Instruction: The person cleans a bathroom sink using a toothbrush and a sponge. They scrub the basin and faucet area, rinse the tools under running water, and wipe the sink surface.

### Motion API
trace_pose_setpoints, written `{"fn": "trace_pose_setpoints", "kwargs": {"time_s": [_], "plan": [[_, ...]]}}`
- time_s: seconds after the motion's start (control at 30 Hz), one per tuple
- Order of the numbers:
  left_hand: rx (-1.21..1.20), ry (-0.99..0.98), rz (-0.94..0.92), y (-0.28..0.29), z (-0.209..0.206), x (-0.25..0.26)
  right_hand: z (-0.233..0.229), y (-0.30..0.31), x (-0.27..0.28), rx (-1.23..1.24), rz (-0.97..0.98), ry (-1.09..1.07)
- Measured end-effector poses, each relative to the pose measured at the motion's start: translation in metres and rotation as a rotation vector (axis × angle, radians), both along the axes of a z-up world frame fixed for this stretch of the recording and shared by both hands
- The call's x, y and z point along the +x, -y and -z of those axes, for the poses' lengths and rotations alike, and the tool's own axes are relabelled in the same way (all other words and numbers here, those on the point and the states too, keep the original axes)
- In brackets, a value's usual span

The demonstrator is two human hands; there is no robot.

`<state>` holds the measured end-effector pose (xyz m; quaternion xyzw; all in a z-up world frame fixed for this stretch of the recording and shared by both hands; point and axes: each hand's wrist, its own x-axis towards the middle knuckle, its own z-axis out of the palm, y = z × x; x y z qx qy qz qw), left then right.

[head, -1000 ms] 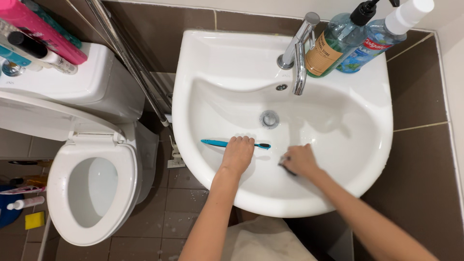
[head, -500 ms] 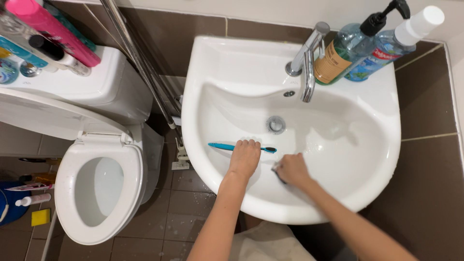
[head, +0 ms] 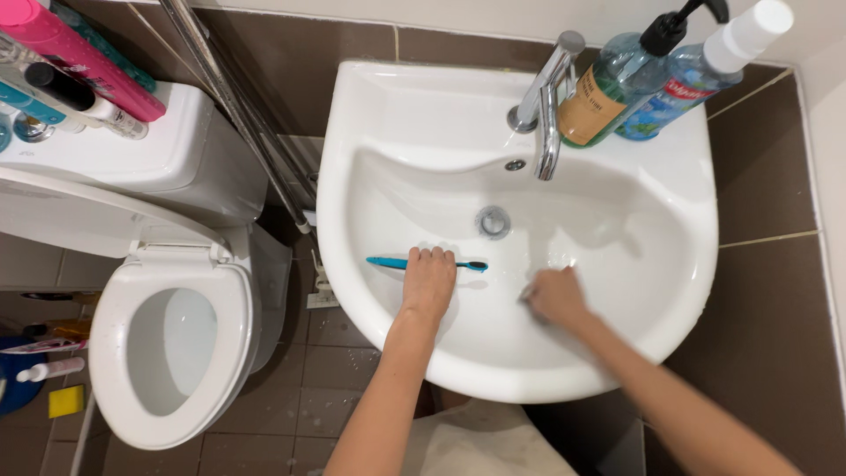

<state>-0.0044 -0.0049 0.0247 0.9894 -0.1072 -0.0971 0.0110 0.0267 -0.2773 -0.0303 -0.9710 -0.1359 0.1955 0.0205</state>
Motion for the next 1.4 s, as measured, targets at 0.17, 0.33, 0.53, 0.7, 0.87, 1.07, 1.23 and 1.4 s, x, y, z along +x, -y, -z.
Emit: {"fn": "trace_pose_setpoints", "kwargs": {"time_s": [0.17,0.33,0.53,0.7,0.87,1.07,1.23,1.4], "plan": [[-0.011,0.017,0.026,0.000,0.003,0.000,-0.022,0.003,0.011,0.055,-0.125,0.168],[-0.016,0.029,0.040,-0.002,0.006,0.001,-0.019,0.008,0.035,-0.045,-0.224,0.100],[-0.120,0.154,0.013,-0.001,0.010,0.006,0.004,-0.009,0.033,-0.029,-0.463,0.113],[-0.105,0.100,0.041,0.005,0.015,0.003,0.006,0.001,0.034,-0.072,-0.465,0.066],[-0.054,0.098,0.022,0.002,0.006,0.002,-0.001,-0.018,0.015,0.086,-0.309,0.125],[-0.023,0.082,0.019,0.004,-0.013,0.006,0.011,-0.075,-0.018,0.525,-0.087,0.044],[-0.037,0.149,0.011,0.006,-0.009,0.006,0.022,0.020,0.028,0.404,-0.008,-0.052],[-0.074,0.131,0.026,0.006,0.002,0.002,0.033,0.019,0.044,0.203,-0.028,0.176]]}}
